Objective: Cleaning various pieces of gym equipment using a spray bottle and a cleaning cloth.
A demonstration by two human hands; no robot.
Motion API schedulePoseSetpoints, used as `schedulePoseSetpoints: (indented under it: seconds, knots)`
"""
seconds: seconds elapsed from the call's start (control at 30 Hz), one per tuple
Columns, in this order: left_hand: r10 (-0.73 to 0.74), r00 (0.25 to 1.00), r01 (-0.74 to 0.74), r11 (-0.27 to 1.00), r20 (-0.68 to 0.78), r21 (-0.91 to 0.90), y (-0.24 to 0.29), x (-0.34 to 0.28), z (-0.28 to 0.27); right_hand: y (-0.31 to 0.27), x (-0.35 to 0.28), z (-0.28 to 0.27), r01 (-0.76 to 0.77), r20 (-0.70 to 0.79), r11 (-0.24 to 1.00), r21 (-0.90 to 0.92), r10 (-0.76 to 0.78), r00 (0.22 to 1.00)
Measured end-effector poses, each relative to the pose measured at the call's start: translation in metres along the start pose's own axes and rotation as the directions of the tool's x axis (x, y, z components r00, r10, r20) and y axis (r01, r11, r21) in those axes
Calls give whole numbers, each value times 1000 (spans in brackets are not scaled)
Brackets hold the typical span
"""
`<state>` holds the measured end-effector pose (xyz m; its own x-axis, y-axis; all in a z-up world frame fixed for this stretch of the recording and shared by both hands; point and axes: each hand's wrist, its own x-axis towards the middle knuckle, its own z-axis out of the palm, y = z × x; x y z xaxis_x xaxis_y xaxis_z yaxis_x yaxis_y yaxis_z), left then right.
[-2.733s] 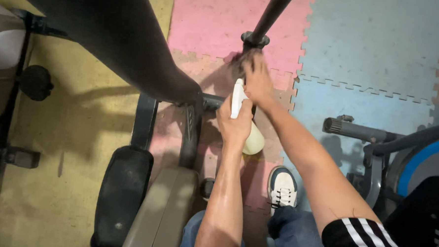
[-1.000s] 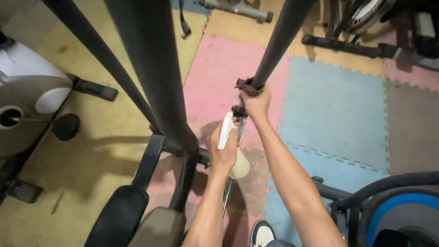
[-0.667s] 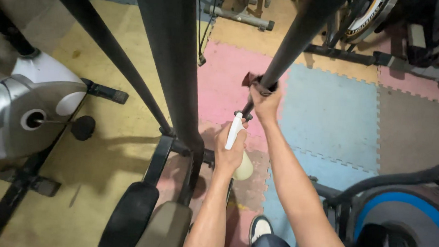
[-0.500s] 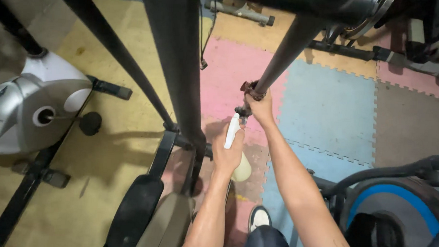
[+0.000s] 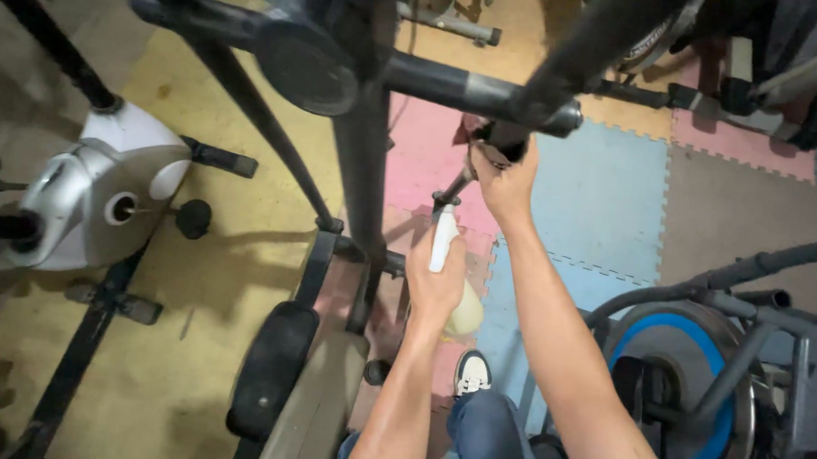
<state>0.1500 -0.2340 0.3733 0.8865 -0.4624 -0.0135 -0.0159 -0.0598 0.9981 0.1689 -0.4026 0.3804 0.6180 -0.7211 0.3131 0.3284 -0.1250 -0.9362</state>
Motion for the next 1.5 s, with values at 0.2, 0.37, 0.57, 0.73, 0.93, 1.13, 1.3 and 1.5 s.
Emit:
schedulePoseSetpoints:
  seconds: [0.2,0.37,0.57,0.73,0.93,1.13,1.3,1.5]
  knots:
    - [51,998,-49,998,37,-39,43,-10,-22,56,4,-13,137,-158,951,-277,-186,970]
    - [-84,995,88,992,47,-95,93,-18,-39,-16,6,0,-284,29,942,-178,294,956]
    - [-130,991,133,989,42,-59,140,-30,-46,-101,4,23,-206,-33,967,-148,203,979]
    - [-73,997,72,996,19,45,184,-46,-53,-50,-3,16,-122,-102,986,-111,111,989]
    - [-194,980,190,979,48,77,249,-68,-58,-81,10,-12,-502,68,853,-144,515,855]
    - [-238,969,234,969,59,77,287,-87,-55,-198,24,-32,-396,382,890,-225,455,805]
    - [-157,987,154,985,37,72,315,-99,-57,-246,29,-55,-594,116,678,-434,695,709]
    - [-63,995,75,987,-81,145,340,-103,-54,-232,40,-55,-310,530,938,-156,345,775]
